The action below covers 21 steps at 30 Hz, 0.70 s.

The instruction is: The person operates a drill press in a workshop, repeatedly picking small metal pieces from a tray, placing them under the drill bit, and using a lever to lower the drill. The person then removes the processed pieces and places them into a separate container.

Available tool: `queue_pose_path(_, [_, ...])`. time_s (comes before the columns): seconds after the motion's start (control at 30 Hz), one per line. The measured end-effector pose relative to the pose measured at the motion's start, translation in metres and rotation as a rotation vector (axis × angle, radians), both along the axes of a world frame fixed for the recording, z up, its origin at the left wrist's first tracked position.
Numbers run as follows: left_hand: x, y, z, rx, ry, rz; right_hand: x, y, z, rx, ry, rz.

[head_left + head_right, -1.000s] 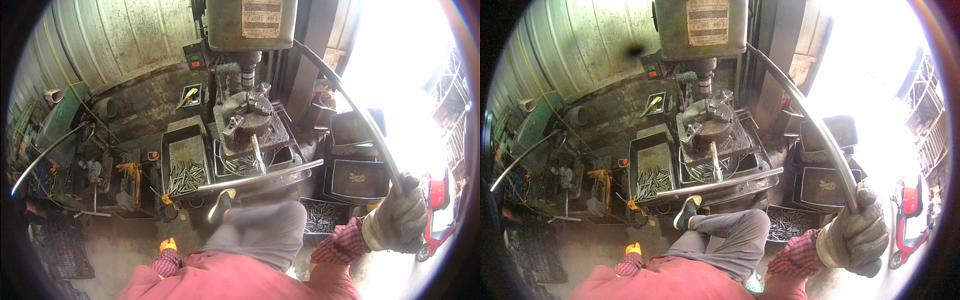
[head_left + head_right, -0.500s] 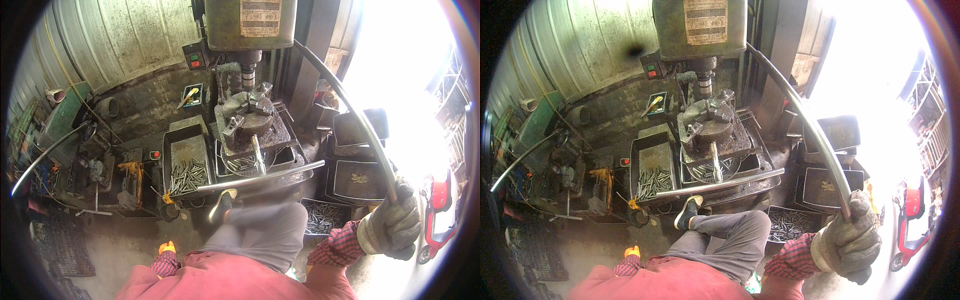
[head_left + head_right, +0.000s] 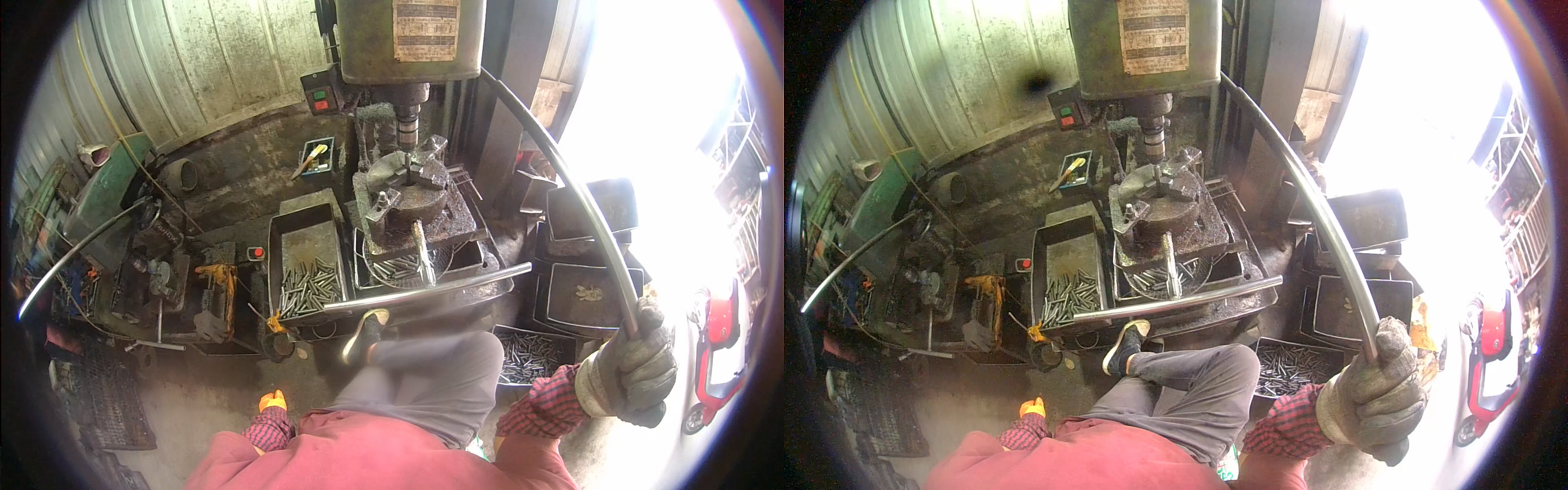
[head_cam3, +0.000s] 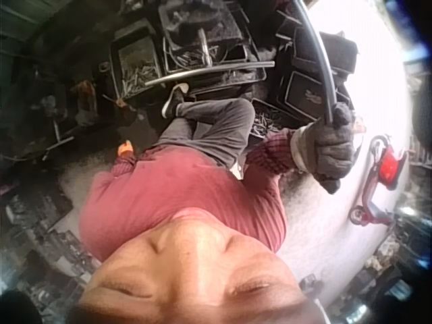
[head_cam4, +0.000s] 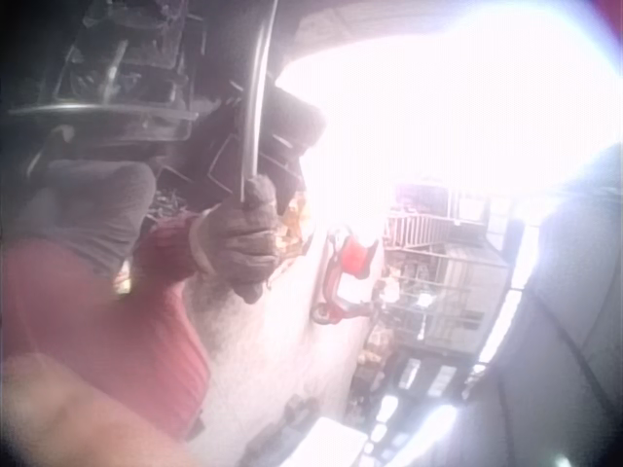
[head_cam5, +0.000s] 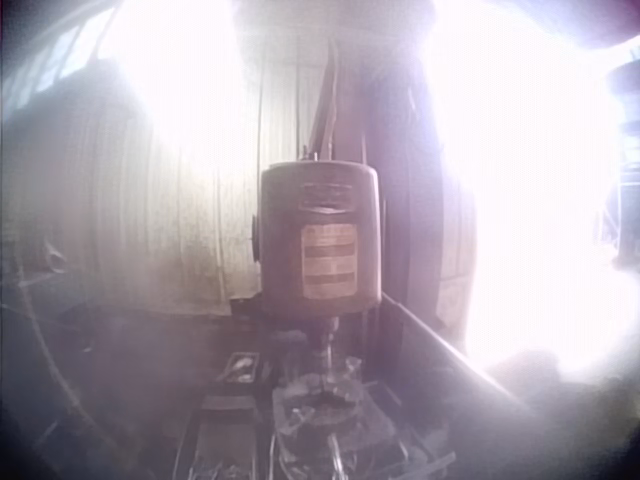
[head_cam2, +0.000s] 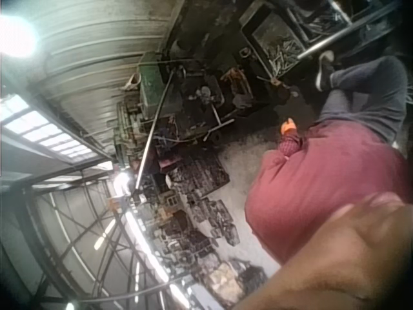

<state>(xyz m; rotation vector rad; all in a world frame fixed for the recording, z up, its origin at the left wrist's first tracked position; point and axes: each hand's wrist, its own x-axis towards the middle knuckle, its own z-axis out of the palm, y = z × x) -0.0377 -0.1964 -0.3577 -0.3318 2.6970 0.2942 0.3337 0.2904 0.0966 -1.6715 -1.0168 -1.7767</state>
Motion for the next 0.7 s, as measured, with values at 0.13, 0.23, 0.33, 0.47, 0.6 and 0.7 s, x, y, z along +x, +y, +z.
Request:
queue_pose_path(0.13, [0.002, -0.006, -0.001, 0.022, 0.023, 0.047, -0.004, -0.001, 0.002, 0.043, -0.059, -0.006])
queue_pose_path(0.23, [0.004, -0.008, -0.002, -0.001, 0.037, 0.032, -0.004, 0.000, -0.006, 0.082, -0.090, -0.043])
queue_pose_path(0.33, [0.004, -0.007, 0.000, -0.027, 0.083, 0.003, -0.003, 0.002, -0.017, 0.072, -0.039, -0.070])
queue_pose_path(0.47, [0.005, -0.003, 0.004, 0.000, 0.057, 0.030, 0.001, 0.007, -0.026, 0.055, 0.026, -0.023])
queue_pose_path(0.6, [0.006, -0.001, 0.006, -0.003, 0.045, 0.043, 0.004, 0.009, -0.023, 0.183, -0.174, 0.021])
queue_pose_path(0.7, [0.004, -0.003, 0.003, -0.002, 0.001, 0.028, 0.000, 0.005, -0.018, 0.117, -0.112, -0.015])
